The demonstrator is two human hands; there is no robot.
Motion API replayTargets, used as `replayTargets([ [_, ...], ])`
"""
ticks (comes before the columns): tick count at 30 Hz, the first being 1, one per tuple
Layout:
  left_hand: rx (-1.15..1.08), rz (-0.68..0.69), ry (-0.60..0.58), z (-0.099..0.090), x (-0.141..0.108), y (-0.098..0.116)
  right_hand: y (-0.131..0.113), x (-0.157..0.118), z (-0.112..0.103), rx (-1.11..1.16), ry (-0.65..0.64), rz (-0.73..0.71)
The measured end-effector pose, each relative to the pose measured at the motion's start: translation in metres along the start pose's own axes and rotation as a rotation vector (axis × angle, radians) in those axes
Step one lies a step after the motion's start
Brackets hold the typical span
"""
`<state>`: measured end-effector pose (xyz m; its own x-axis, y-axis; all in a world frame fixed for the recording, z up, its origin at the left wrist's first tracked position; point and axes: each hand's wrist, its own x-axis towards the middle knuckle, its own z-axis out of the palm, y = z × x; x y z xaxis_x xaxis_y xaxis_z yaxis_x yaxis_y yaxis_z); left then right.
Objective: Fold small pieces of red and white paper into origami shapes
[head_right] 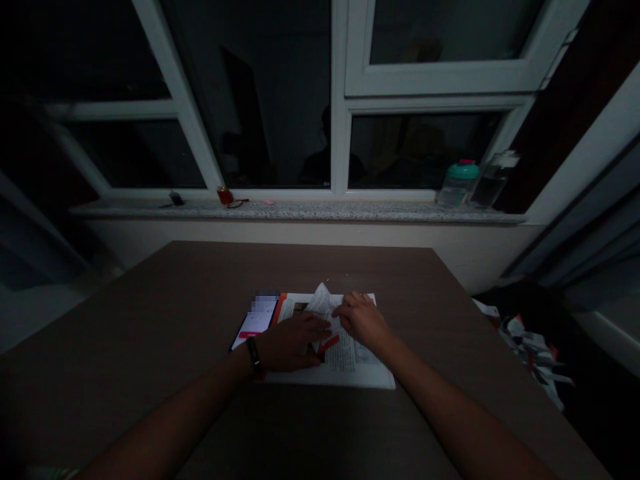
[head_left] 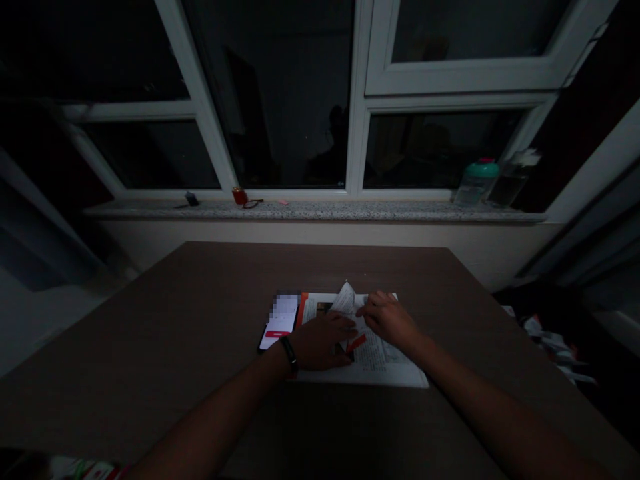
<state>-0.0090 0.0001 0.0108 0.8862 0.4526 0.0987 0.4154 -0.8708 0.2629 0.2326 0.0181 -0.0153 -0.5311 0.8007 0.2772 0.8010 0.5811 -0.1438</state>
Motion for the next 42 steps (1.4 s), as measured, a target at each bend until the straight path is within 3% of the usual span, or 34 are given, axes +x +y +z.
replayTargets([
  [13, 0.0, -0.019, 0.016, 0.007, 0.001, 0.004, -0.011, -0.002, -0.006, -0.057, -0.022, -0.059],
  [20, 0.026, -0.031, -0.013, 0.005, 0.002, 0.007, -0.013, -0.001, 0.0, -0.019, -0.062, -0.102],
  [27, 0.01, -0.034, 0.001, 0.007, 0.002, 0.007, -0.017, -0.002, 0.002, 0.077, -0.06, -0.053],
  [34, 0.001, -0.017, 0.0, 0.005, 0.002, 0.005, -0.014, 0.0, 0.005, 0.091, -0.03, -0.03],
  [42, -0.029, 0.012, -0.007, 0.002, 0.001, 0.005, -0.007, -0.001, 0.001, 0.123, -0.084, -0.083],
])
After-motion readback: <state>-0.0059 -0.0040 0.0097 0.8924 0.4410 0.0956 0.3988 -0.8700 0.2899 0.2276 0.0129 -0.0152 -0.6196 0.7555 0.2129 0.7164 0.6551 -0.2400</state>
